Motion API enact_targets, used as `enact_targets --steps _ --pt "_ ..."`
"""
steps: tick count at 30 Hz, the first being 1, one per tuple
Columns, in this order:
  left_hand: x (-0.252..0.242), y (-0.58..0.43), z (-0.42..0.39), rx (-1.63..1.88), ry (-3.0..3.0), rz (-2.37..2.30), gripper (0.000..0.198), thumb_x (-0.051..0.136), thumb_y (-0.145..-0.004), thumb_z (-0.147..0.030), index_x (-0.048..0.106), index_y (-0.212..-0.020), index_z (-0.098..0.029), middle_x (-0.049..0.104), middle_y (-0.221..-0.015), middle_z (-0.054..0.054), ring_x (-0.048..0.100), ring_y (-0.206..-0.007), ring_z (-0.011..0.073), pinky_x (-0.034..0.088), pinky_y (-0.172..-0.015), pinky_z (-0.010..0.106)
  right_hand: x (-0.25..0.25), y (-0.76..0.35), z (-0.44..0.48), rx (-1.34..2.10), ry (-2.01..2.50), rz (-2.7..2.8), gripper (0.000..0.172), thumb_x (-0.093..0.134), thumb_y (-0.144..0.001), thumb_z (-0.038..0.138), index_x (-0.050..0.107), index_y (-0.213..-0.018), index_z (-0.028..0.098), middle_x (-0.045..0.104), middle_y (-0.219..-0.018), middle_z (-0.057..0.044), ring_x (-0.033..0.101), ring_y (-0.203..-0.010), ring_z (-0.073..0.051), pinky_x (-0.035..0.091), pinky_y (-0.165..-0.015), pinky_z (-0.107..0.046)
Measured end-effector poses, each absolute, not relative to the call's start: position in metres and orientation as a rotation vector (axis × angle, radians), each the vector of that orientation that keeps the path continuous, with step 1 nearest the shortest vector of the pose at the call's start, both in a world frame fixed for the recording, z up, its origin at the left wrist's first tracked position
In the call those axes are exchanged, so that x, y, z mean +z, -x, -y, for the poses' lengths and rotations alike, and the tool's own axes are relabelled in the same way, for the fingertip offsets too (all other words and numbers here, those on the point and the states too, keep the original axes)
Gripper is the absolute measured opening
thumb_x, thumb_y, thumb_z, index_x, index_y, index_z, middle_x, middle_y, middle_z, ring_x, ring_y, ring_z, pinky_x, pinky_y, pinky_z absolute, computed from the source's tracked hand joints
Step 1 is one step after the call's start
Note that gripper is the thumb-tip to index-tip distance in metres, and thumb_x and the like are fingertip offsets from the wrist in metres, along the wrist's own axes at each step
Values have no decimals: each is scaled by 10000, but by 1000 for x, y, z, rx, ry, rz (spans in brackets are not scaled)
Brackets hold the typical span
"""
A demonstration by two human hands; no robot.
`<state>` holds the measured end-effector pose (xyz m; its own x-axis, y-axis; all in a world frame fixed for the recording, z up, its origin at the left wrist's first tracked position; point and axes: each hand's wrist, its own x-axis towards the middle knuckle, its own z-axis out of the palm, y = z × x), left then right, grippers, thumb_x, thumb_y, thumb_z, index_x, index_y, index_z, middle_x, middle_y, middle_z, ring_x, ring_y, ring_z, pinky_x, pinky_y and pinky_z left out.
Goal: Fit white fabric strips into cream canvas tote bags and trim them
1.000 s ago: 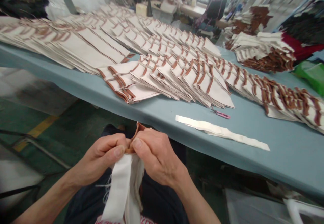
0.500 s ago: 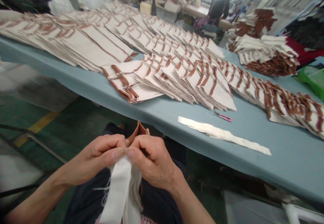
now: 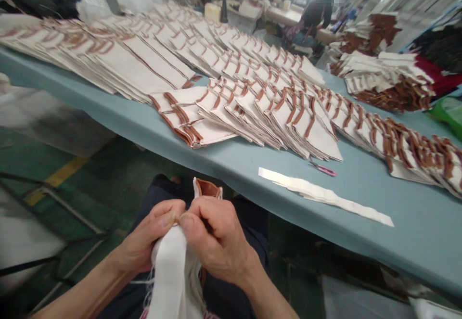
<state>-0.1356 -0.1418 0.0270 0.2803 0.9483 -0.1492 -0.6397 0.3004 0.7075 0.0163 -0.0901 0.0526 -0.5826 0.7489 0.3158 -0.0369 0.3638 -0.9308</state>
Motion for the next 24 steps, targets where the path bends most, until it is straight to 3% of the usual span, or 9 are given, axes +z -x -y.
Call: enact_targets --steps 3,6,11,15,21,24 --pt "29 133 141 1148 -622 -616 582 821 -815 -569 415 -649 -186 348 -563 -90 245 -462 40 214 -421 157 51 -16 95 1253 651 1804 388 495 -1040 294 384 -676 218 377 -631 63 365 -557 -97 301 -566 -265" --pt "29 133 139 1151 -655 -620 573 807 -834 -573 435 -651 -179 358 -571 -87 252 -468 42 218 -426 161 45 -15 97 1234 631 1764 429 481 -1069 365 391 -676 217 383 -636 61 368 -557 -100 301 -562 -267" --pt "25 140 134 1140 -734 -657 532 790 -855 -561 477 -671 -172 398 -602 -70 282 -499 55 229 -450 179 35 -24 85 1211 570 1788 472 504 -1077 513 504 -714 211 490 -660 40 447 -592 -121 353 -593 -285" --pt "24 152 131 1091 -878 -723 552 756 -870 -596 468 -657 -175 444 -626 -44 335 -528 76 240 -479 213 34 -34 74 1148 542 1886 445 451 -1104 474 537 -753 215 571 -722 4 521 -686 -156 417 -686 -318" --pt "41 169 120 925 -1158 -801 633 570 -938 -730 483 -653 -171 384 -618 -44 301 -566 97 228 -511 257 34 -36 71 1194 518 1881 386 442 -1105 428 524 -788 224 580 -766 -7 539 -730 -175 442 -743 -347" --pt "56 176 113 772 -1261 -837 610 506 -996 -682 426 -652 -184 316 -635 -54 252 -573 97 193 -503 263 39 -35 67 1171 532 1902 401 438 -1103 448 507 -777 225 534 -741 7 505 -702 -169 420 -717 -339"
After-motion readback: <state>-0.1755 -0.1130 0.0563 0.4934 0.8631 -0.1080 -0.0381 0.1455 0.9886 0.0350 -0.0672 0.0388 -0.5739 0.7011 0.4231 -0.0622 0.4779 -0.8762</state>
